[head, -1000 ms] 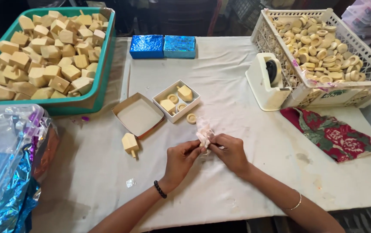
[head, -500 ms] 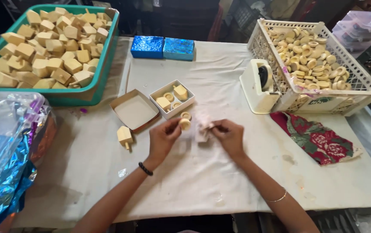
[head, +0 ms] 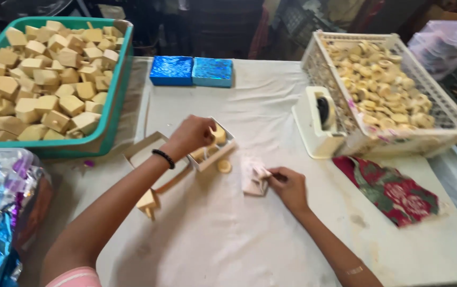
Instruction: The person wipes small wooden plugs and round wooden pieces with a white cloth on a table. They then place the cleaned items into a small rectangular box and close the lid.
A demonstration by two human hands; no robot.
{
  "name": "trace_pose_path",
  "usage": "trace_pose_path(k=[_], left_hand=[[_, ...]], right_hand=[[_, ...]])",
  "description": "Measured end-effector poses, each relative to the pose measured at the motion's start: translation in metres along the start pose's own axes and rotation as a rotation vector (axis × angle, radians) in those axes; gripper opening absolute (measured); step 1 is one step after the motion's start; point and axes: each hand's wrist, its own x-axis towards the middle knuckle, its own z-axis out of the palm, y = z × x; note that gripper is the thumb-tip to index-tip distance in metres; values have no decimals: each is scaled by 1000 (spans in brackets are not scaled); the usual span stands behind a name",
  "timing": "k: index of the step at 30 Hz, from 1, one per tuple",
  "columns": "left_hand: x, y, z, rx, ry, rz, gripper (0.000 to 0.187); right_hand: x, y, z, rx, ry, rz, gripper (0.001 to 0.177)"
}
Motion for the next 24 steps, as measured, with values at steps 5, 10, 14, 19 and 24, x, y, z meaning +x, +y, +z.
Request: trace_pose_path(k=[5, 10, 14, 19, 24], left_hand=[[5, 1, -19, 107, -186, 41, 9], [21, -22, -26, 110, -371, 395, 6], [25, -34, -16, 95, -382, 423, 6], [31, -30, -25, 195, -418, 415, 7], [37, -37, -27, 215, -415, 411, 21]], right_hand=[[-4, 6, 5, 12, -70, 146, 17], [1, 8, 5, -93, -87, 236, 19], [-2, 14, 4, 44, -88, 269, 18], [2, 11, 4, 22, -100, 401, 17], [-4, 12, 4, 81, -97, 454, 16]])
